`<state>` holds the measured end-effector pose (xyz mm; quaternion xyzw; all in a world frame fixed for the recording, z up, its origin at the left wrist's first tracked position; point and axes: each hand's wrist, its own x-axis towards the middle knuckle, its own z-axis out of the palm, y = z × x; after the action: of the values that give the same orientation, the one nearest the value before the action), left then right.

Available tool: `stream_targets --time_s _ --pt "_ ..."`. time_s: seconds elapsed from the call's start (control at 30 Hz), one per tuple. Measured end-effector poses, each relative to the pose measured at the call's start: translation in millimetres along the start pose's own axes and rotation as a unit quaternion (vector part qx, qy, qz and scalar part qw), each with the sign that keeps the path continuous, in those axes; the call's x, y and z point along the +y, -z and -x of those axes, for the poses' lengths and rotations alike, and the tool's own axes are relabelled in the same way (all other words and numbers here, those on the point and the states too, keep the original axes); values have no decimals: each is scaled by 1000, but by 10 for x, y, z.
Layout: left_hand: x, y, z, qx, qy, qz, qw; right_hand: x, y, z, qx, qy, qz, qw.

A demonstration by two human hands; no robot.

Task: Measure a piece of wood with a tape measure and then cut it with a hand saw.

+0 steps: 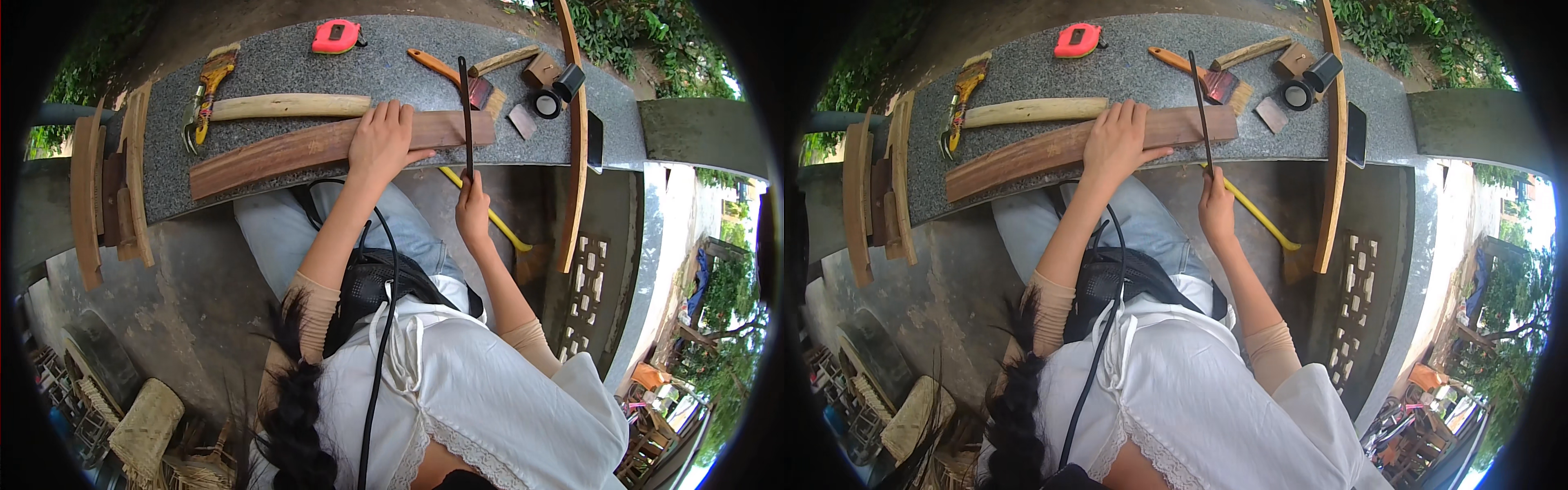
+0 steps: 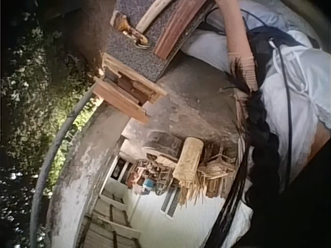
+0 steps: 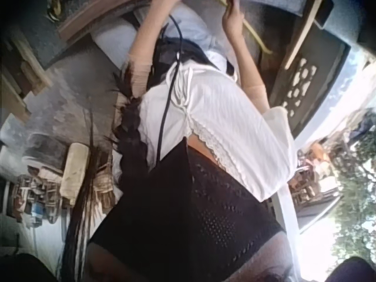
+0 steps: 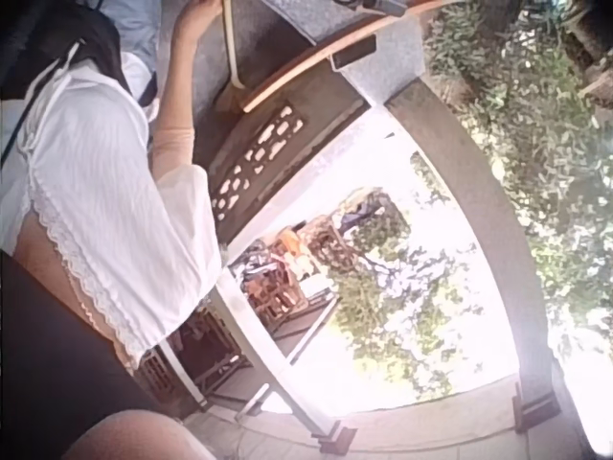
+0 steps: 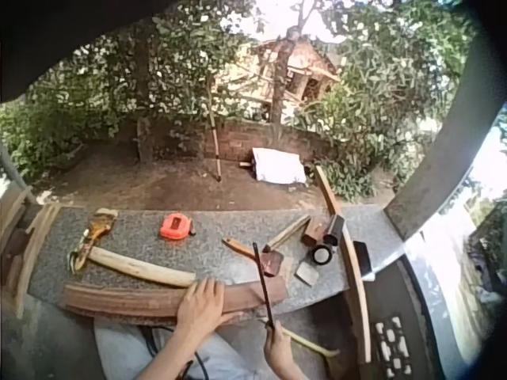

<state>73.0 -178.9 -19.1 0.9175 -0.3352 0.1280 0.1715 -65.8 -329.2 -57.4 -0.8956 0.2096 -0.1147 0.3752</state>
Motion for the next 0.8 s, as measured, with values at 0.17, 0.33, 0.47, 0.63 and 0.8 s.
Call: stream_targets --time_s 0.17,0.33,0.47,0.63,0.8 --pt "44 44 -22 -15 0 -4 1000 827 51 842 -42 -37 41 998" --pt "32 44 -34 -24 -5 -7 1000 271 22 148 -31 -12 10 999" --pt "32 2 -56 -5 -9 -15 1000 185 -62 22 -4 7 -13 1000" --pt "44 36 -74 -3 -11 -13 1000 766 45 791 -44 -48 15 998" --pt "58 64 -65 -33 0 -5 999 297 20 113 -16 24 7 1000"
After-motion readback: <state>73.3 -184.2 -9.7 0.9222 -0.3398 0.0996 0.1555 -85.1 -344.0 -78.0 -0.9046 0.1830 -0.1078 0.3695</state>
